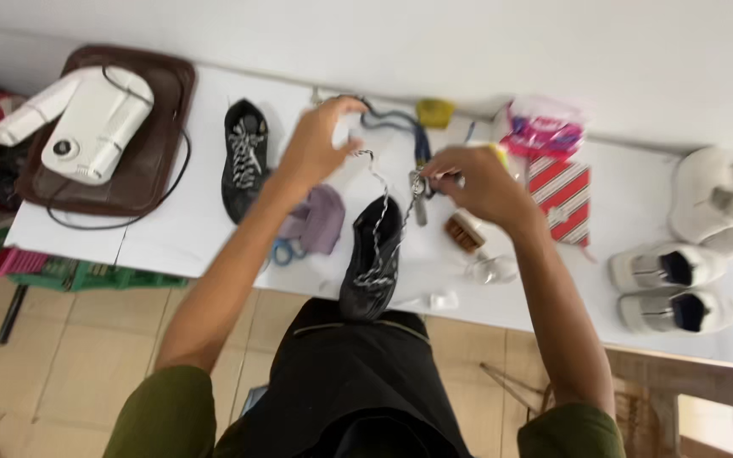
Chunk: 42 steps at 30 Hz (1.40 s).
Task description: The person threads a black and white shoelace through the eyelets of a black shoe, pulling the lace through each eyelet and adjusting the length. The person ties the laces into a knot at the top of the shoe.
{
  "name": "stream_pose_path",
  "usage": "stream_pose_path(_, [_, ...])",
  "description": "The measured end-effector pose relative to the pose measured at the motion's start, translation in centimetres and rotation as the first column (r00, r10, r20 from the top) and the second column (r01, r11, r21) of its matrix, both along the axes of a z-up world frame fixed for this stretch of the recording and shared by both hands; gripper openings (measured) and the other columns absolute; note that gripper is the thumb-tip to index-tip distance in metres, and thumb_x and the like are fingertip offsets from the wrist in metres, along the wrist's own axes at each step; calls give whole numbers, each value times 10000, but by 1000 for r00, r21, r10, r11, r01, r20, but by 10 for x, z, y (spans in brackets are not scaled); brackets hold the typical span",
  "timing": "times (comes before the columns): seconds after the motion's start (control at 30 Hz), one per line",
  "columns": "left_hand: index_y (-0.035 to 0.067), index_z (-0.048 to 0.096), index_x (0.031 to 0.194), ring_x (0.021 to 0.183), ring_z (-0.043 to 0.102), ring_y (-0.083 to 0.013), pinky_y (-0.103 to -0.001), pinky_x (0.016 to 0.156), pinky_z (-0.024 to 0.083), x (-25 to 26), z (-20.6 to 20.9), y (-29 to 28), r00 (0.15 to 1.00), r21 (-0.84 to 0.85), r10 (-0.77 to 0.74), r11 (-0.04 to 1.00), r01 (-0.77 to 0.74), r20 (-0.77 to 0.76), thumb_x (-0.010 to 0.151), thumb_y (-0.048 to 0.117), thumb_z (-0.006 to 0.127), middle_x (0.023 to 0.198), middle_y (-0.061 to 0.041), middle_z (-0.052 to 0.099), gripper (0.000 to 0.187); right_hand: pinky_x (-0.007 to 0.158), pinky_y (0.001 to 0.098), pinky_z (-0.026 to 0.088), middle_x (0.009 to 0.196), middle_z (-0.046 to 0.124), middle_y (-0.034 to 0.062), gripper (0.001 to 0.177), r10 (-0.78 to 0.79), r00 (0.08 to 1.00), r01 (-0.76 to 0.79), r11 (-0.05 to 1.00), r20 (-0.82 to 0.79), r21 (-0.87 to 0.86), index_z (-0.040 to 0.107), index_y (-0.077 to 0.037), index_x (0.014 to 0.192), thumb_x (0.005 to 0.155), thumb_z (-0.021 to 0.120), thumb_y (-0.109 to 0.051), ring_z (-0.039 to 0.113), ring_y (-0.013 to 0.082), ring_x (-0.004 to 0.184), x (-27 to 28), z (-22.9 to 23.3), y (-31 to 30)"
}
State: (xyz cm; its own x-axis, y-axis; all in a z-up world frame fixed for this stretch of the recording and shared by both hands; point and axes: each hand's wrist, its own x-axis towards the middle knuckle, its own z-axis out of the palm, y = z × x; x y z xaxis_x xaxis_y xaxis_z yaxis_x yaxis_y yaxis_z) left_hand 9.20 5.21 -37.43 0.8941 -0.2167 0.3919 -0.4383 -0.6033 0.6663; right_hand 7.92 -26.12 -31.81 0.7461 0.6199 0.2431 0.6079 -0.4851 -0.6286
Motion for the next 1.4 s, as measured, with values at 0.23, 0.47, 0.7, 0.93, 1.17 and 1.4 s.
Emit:
stream_pose_path(0.23, [107,702,1159,708,712,-247,-372,664,536,-153,-178,-21,859,-310,-168,951,12,-484,880,461,971,764,-70,697,525,945,537,609,1060,818,176,213,-84,956,54,992,-283,-111,822,-104,1192,983,825,-144,801,421,1030,-122,-167,23])
stream_pose_path(0.47, [172,554,1139,709,687,-325,-449,722,549,-196,-229,-52,845,-260,-101,965,-46,-525,864,385,978,754,-48,566,548,745,363,614,868,778,-7,148,-345,878,385,921,-332,62,843,-220,1003,908,946,-172,766,227,795,-177,-284,28])
stream_pose_path(0.7, [165,479,1082,643,667,-311,-414,699,537,-193,-233,-58,878,-275,-69,959,-73,-474,915,272,920,696,-68,546,483,749,372,600,1062,731,64,144,-287,923,344,914,-255,217,858,-89,1174,1032,850,-61,747,234,814,-185,-265,44])
stream_pose_path(0.93, [143,467,1056,657,676,-357,-436,685,546,-188,-233,-58,882,-225,-74,974,-37,-465,877,168,950,666,-118,551,516,683,400,616,1041,732,80,81,-345,934,356,924,-94,141,891,-78,1125,1056,854,-99,753,267,730,-184,-275,51])
stream_pose_path(1.17, [165,465,1036,631,666,-353,-434,680,544,-185,-227,-59,891,-206,-49,977,-51,-452,843,142,948,643,-109,538,521,640,362,584,945,682,21,67,-289,957,289,957,0,10,859,-125,1047,1081,808,-153,720,222,692,-177,-283,54])
stream_pose_path(1.4, [185,462,1016,628,669,-330,-410,684,552,-186,-222,-64,908,-164,-27,985,-47,-418,767,72,968,643,-77,535,576,642,369,532,923,571,-28,147,-254,953,286,933,163,-219,715,-144,1035,1141,725,-246,716,228,749,-191,-283,55])
